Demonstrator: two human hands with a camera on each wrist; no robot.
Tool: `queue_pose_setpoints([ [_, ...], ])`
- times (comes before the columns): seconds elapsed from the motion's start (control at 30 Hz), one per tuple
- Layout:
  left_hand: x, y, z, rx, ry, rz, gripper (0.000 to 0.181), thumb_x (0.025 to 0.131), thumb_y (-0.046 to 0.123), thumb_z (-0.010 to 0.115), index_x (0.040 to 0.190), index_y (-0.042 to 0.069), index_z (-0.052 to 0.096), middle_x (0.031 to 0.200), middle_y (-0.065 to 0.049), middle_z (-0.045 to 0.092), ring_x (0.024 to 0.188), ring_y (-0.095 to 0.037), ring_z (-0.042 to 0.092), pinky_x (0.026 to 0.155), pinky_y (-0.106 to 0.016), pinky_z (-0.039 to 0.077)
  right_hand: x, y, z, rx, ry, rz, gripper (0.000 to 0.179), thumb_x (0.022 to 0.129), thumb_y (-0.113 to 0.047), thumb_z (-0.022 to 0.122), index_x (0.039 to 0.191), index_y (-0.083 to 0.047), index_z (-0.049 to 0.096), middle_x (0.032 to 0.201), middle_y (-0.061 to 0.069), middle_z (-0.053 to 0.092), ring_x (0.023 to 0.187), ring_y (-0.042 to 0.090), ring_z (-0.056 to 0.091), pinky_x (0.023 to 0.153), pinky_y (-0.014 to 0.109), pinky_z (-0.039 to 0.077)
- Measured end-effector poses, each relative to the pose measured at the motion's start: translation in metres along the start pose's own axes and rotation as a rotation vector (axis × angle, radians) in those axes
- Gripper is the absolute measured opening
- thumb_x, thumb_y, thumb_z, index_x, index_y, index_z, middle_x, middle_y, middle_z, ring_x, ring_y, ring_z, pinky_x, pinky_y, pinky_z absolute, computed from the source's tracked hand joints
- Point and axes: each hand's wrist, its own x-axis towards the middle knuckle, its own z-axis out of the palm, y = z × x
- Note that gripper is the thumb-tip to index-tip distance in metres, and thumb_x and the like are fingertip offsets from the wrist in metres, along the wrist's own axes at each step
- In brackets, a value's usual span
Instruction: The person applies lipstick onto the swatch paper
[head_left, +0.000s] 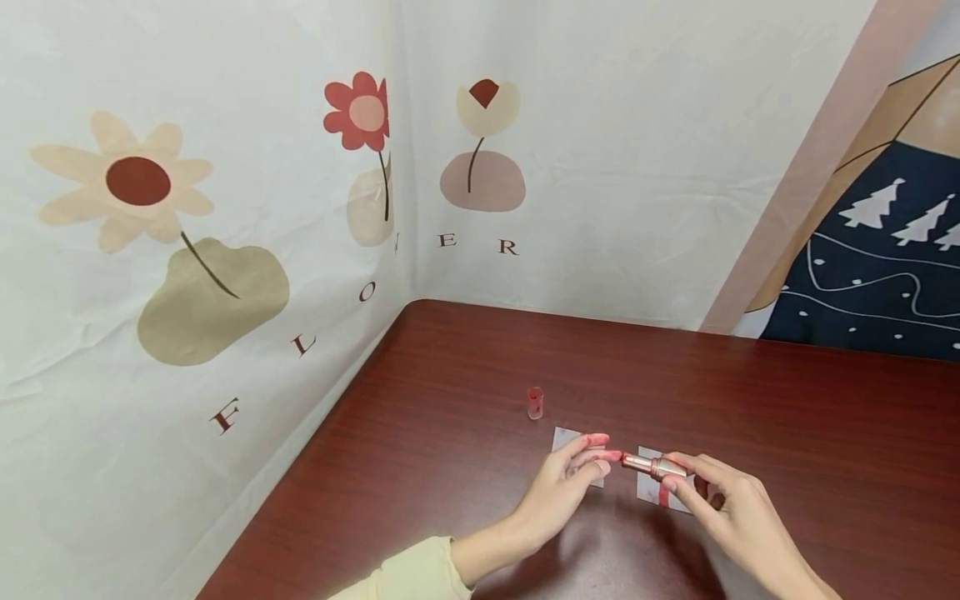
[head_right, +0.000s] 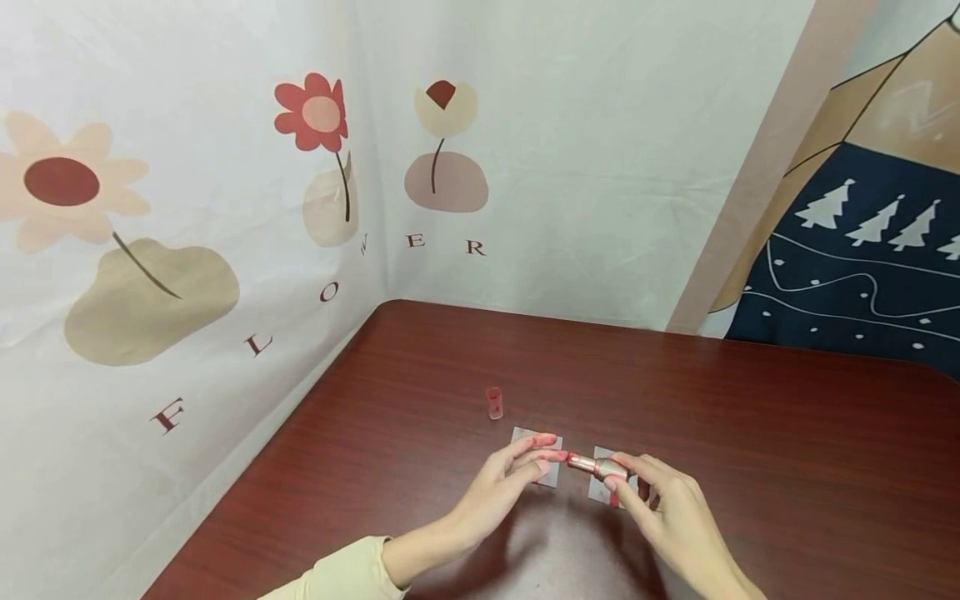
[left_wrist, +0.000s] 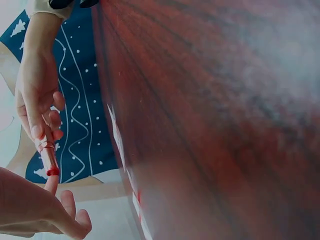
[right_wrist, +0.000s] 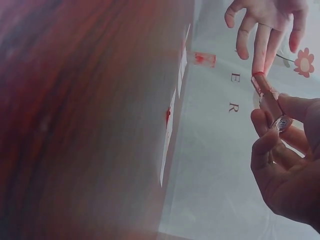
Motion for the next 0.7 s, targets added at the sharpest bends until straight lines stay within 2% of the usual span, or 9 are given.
queue_pose_setpoints([
  [0.23, -0.002, -0.001, 0.002, -0.054, -0.008, -0.023, 0.039, 0.094, 0.017, 0.050, 0.129, 0.001, 0.049, 0.115, -0.009, 0.064, 0.117, -0.016, 0.050, 0.096, -0.032, 0.036, -0.001, 0.000, 0.000, 0.022, 0.017, -0.018, 0.028, 0.074, -0.002, 0.076, 0.099, -0.014, 0.070, 0.074, -0.016, 0.055, 0.049, -0.001, 0.039, 0.045, 0.012, 0.032],
  [0.37, -0.002, -0.001, 0.001, -0.043, 0.050, -0.002, 0.036, 0.093, 0.015, 0.049, 0.126, 0.000, 0.051, 0.114, -0.010, 0.064, 0.116, -0.016, 0.051, 0.096, -0.031, 0.036, -0.001, 0.000, -0.001, 0.024, 0.023, -0.023, 0.028, 0.074, -0.002, 0.076, 0.099, -0.014, 0.070, 0.073, -0.016, 0.054, 0.048, -0.001, 0.039, 0.045, 0.012, 0.031],
  [0.57, 0.002, 0.002, -0.008, -0.031, 0.221, 0.097, 0.030, 0.089, 0.003, 0.050, 0.118, -0.001, 0.057, 0.111, -0.011, 0.064, 0.109, -0.022, 0.054, 0.088, -0.024, 0.040, -0.001, -0.002, -0.002, 0.017, 0.027, -0.019, 0.028, 0.074, -0.003, 0.076, 0.098, -0.015, 0.070, 0.072, -0.016, 0.052, 0.048, -0.001, 0.038, 0.045, 0.012, 0.031],
  [0.7, 0.007, 0.000, -0.023, 0.103, 0.230, 0.215, 0.029, 0.088, -0.002, 0.052, 0.116, 0.003, 0.061, 0.109, -0.008, 0.064, 0.107, -0.021, 0.055, 0.089, -0.027, 0.041, -0.001, -0.004, -0.002, 0.029, 0.020, -0.009, 0.027, 0.074, -0.003, 0.076, 0.098, -0.016, 0.070, 0.071, -0.016, 0.051, 0.048, -0.001, 0.039, 0.045, 0.013, 0.031],
])
